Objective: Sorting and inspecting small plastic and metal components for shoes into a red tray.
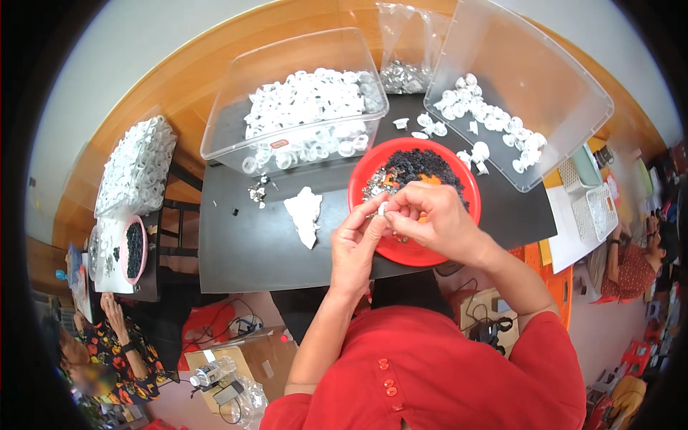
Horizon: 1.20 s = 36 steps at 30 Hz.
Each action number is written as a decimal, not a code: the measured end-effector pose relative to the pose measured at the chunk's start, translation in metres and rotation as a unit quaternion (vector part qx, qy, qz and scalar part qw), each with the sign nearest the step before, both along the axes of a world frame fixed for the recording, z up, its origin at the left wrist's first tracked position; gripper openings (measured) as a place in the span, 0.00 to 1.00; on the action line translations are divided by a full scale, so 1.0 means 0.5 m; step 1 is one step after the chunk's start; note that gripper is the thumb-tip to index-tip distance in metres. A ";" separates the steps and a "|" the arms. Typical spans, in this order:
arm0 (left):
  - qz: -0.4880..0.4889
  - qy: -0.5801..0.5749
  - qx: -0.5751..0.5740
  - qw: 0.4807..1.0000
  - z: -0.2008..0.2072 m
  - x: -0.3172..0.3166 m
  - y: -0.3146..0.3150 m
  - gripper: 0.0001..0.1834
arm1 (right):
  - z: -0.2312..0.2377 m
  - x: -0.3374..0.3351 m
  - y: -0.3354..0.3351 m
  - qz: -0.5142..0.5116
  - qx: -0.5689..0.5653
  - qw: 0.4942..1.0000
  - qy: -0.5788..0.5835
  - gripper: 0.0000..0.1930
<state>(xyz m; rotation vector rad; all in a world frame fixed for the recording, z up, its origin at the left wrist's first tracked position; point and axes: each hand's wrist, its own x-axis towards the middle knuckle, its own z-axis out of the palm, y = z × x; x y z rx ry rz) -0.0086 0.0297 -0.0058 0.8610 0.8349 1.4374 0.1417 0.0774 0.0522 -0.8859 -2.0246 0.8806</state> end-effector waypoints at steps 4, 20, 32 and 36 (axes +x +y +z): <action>0.051 0.084 0.057 0.993 -0.018 -0.009 -0.005 0.29 | 0.077 -0.006 0.060 0.056 -0.055 0.993 -0.083 0.08; 0.178 0.360 0.138 0.905 -0.045 -0.020 0.006 0.14 | -0.072 0.057 0.391 -0.250 -0.039 0.951 -0.177 0.18; 0.173 0.392 0.147 0.891 -0.047 -0.024 0.007 0.12 | -0.100 0.043 0.400 -0.225 -0.099 0.907 -0.341 0.19; 0.175 0.408 0.156 0.882 -0.054 -0.028 0.009 0.12 | -0.100 0.032 0.394 -0.220 -0.115 0.927 -0.282 0.18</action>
